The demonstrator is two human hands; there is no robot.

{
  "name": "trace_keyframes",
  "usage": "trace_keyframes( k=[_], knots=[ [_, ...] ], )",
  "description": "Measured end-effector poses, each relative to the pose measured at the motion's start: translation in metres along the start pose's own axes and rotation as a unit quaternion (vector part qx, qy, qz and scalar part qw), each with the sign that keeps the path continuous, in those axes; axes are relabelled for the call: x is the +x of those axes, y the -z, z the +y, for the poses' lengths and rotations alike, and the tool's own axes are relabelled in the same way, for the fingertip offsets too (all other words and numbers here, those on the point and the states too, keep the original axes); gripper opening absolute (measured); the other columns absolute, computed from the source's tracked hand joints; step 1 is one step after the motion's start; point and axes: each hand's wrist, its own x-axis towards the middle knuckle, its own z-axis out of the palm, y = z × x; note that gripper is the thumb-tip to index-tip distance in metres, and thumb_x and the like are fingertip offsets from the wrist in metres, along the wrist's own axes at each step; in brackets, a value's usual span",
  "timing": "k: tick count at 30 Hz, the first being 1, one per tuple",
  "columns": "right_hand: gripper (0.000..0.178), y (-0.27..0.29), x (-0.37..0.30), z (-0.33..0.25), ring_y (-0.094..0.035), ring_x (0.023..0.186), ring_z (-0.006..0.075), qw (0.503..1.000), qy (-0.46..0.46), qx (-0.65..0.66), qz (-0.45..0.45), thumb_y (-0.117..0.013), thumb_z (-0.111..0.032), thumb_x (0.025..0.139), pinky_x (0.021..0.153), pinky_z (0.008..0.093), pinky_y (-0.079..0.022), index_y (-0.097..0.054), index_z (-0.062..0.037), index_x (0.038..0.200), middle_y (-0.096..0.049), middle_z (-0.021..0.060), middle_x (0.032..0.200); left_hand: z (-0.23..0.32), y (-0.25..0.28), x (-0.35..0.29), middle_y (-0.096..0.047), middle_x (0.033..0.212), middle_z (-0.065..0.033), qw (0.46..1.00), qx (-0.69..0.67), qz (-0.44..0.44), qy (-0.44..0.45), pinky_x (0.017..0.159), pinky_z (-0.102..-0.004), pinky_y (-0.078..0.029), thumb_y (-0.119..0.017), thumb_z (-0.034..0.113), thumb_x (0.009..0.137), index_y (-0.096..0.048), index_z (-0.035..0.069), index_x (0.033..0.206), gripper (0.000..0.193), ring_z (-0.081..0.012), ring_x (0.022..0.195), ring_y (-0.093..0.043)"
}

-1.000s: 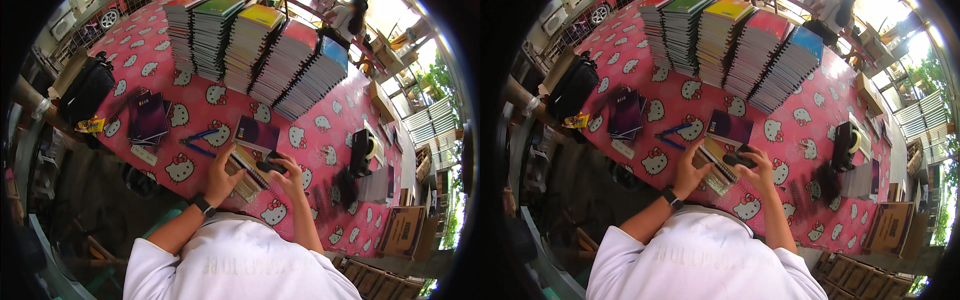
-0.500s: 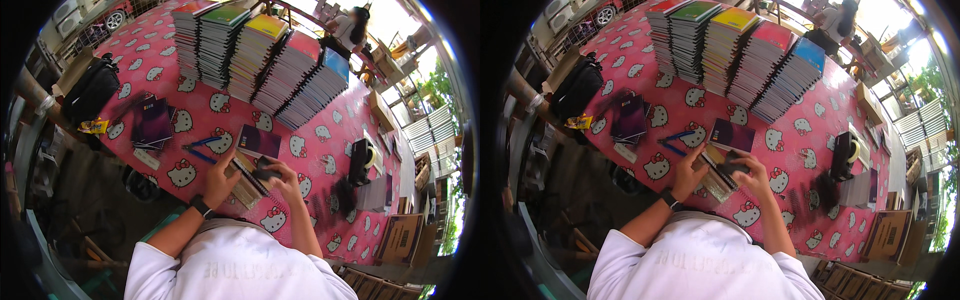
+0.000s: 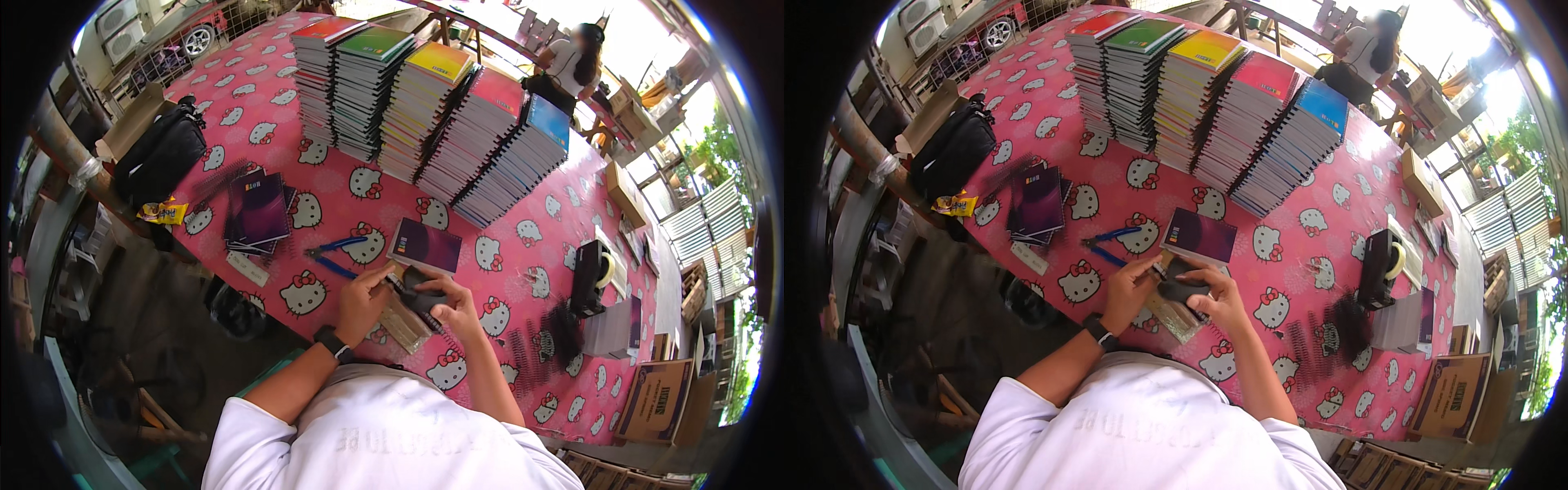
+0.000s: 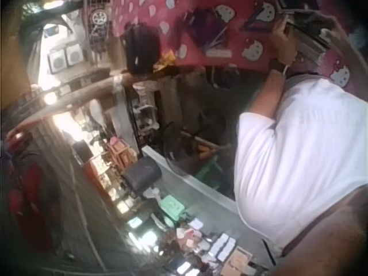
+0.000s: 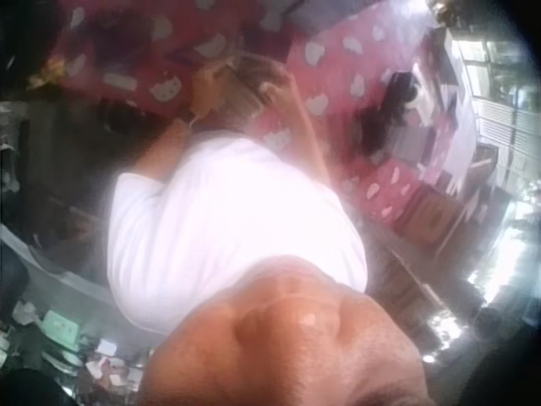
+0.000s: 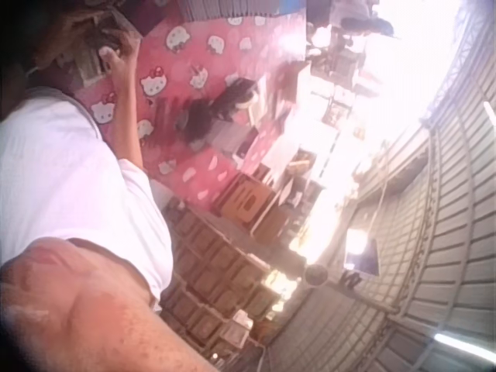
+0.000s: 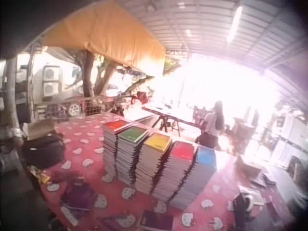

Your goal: The person assembles small notebooks by hand, picking up paper covers and inserts, aligning them, and placing them onto a small wooden jig to hold them for binding.

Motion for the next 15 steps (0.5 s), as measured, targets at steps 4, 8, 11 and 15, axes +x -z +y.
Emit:
trace_keyframes(
  k=[4, 8, 11, 15],
  knots=[
    [0.052, 0.004, 0.014, 0.012, -0.05, 0.119, 0.0294, 0.981, -0.054, -0.17, 0.081, -0.077, -0.041, 0.07, 0.1, 0.0389, -0.037, -0.069, -0.0027, 0.104, -0.053, 0.0202, 0.129, 0.004, -0.003, -0.002, -0.066, 0.109, -0.0137, 1.0, -0.021, -0.005, 0.021, 0.076, -0.0269, -0.05, -0.058, -0.003, 0.081, -0.065, 0.006, 0.117, 0.038, -0.0189, 0.09, -0.065],
    [0.05, -0.005, 0.009, 0.003, -0.05, 0.118, 0.03, 0.989, -0.009, -0.146, 0.017, -0.077, -0.039, 0.071, 0.099, 0.0394, -0.038, -0.068, -0.0037, 0.106, -0.055, 0.0187, 0.128, -0.003, -0.006, 0.001, -0.066, 0.109, -0.0135, 0.999, -0.035, 0.015, -0.027, 0.075, -0.0265, -0.05, -0.058, -0.002, 0.081, -0.066, 0.006, 0.115, 0.035, -0.019, 0.09, -0.065],
    [0.049, 0.006, 0.002, 0.007, -0.051, 0.117, 0.0284, 0.975, -0.015, -0.19, 0.113, -0.077, -0.036, 0.07, 0.098, 0.0386, -0.04, -0.068, -0.0046, 0.107, -0.055, 0.0174, 0.128, 0.0, -0.002, -0.001, -0.066, 0.107, -0.0127, 0.999, -0.019, -0.015, 0.025, 0.085, -0.0272, -0.049, -0.058, -0.005, 0.082, -0.066, 0.008, 0.116, 0.037, -0.0174, 0.096, -0.064],
    [0.049, 0.041, -0.035, -0.002, -0.049, 0.118, 0.0283, 0.948, 0.002, -0.234, 0.214, -0.079, -0.031, 0.071, 0.099, 0.039, -0.039, -0.067, -0.0049, 0.11, -0.052, 0.0179, 0.131, 0.007, 0.008, 0.012, -0.066, 0.103, -0.0104, 0.991, 0.039, -0.037, -0.121, 0.081, -0.0323, -0.048, -0.064, 0.002, 0.081, -0.069, 0.008, 0.105, 0.026, -0.0239, 0.092, -0.063]
  ],
)
